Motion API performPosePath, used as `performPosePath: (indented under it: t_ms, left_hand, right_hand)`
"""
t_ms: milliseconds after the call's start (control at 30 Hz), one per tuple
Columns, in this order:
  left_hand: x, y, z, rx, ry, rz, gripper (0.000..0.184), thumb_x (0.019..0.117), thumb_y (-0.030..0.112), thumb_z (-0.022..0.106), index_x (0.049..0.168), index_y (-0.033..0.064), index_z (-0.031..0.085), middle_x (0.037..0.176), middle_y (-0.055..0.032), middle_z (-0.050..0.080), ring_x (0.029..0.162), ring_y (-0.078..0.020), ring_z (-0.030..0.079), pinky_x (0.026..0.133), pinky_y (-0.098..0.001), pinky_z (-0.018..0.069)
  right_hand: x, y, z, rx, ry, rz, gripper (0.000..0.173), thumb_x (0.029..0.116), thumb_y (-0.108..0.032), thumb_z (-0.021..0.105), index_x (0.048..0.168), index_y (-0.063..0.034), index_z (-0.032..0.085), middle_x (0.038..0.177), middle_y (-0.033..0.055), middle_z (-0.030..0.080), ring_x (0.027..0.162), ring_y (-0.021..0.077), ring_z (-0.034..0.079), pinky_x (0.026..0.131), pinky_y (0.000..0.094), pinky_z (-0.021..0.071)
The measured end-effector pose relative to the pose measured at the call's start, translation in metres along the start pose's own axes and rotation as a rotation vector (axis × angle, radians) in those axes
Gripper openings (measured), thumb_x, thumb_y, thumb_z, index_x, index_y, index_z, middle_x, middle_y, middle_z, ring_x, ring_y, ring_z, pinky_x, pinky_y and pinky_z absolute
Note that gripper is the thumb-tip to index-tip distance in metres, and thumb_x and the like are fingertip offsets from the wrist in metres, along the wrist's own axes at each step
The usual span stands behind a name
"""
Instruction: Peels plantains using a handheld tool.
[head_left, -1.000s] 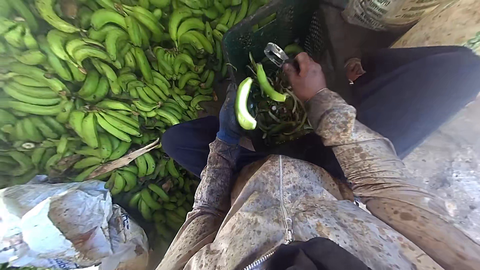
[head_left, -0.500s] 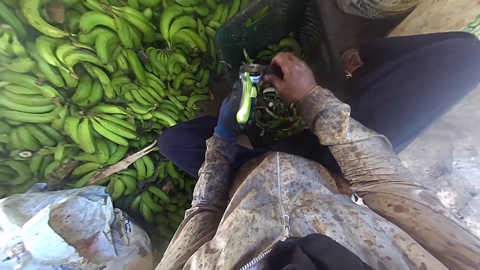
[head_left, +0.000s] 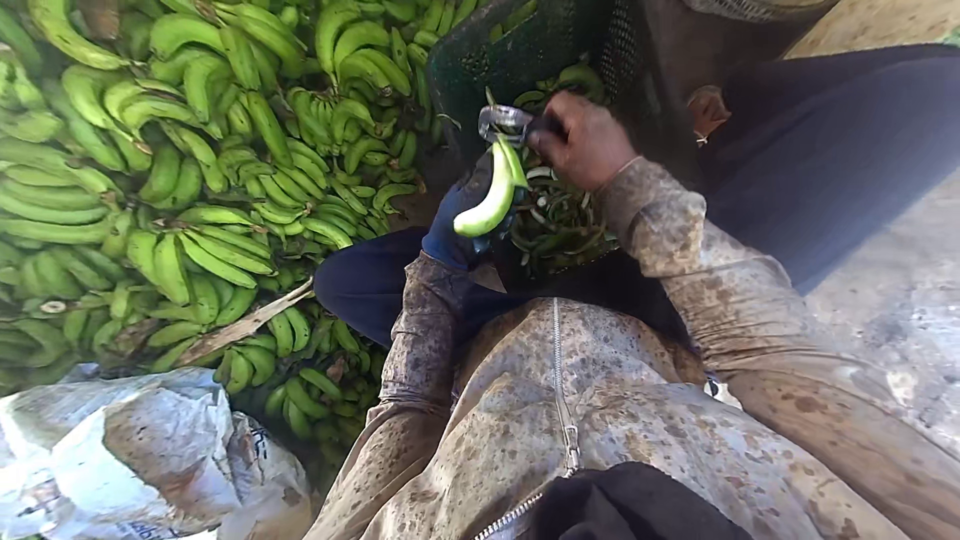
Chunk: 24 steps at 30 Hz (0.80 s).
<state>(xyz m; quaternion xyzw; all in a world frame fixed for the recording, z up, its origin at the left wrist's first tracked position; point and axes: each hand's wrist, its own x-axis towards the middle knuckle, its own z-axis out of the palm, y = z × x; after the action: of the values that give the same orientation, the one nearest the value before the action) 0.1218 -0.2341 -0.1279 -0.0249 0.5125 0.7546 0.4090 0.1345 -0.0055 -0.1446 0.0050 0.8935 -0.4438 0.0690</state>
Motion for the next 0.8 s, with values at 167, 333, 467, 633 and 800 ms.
performPosePath:
  t_ms: [167,333,467,633,800]
  left_hand:
    - [-0.001,-0.011,-0.005,-0.012,0.088,0.073,0.044,0.1113,0.039,0.033,0.141,0.0108,0.048,0.102,-0.0124,0.067,0.070,-0.0183,0.066,0.056,-0.0311,0.0592]
    - [0.035,-0.015,0.011,0.248,0.848,0.659,0.052,0.1088,0.027,0.047,0.150,-0.0018,0.036,0.136,-0.0160,0.056,0.118,-0.0166,0.061,0.101,-0.0343,0.0533]
    - [0.027,-0.008,0.010,0.099,0.461,0.359,0.033,0.1118,0.030,0.037,0.129,0.0062,0.054,0.096,-0.0065,0.066,0.075,-0.0111,0.065,0.064,-0.0285,0.0590]
    - [0.018,-0.011,-0.026,-0.200,-0.347,-0.162,0.044,0.1099,0.038,0.031,0.128,0.0056,0.054,0.095,-0.0153,0.067,0.063,-0.0198,0.063,0.050,-0.0293,0.0545]
    - [0.002,-0.011,-0.002,0.087,-0.191,-0.136,0.039,0.1033,0.036,0.052,0.127,0.0058,0.058,0.095,-0.0100,0.069,0.070,-0.0159,0.067,0.058,-0.0302,0.0591]
  right_hand:
    - [-0.009,0.005,-0.009,0.032,0.091,0.033,0.048,0.1056,-0.045,0.054,0.124,-0.0014,0.061,0.116,0.0203,0.067,0.108,0.0337,0.067,0.098,0.0526,0.0522]
    - [-0.038,-0.011,0.032,0.127,-0.093,-0.193,0.044,0.1062,-0.040,0.054,0.121,0.0004,0.064,0.112,0.0193,0.069,0.103,0.0319,0.069,0.094,0.0522,0.0550]
    - [-0.017,-0.001,0.028,0.127,-0.163,-0.077,0.041,0.1093,-0.035,0.050,0.124,0.0015,0.061,0.112,0.0225,0.068,0.104,0.0357,0.068,0.096,0.0551,0.0520]
    - [0.006,0.016,0.006,0.042,-0.149,0.043,0.046,0.1085,-0.044,0.049,0.122,-0.0031,0.064,0.114,0.0187,0.069,0.110,0.0324,0.067,0.100,0.0537,0.0496]
    - [0.012,0.041,0.005,-0.031,-0.082,0.492,0.059,0.1092,-0.049,0.042,0.133,0.0011,0.061,0.133,0.0280,0.062,0.129,0.0435,0.059,0.106,0.0647,0.0439]
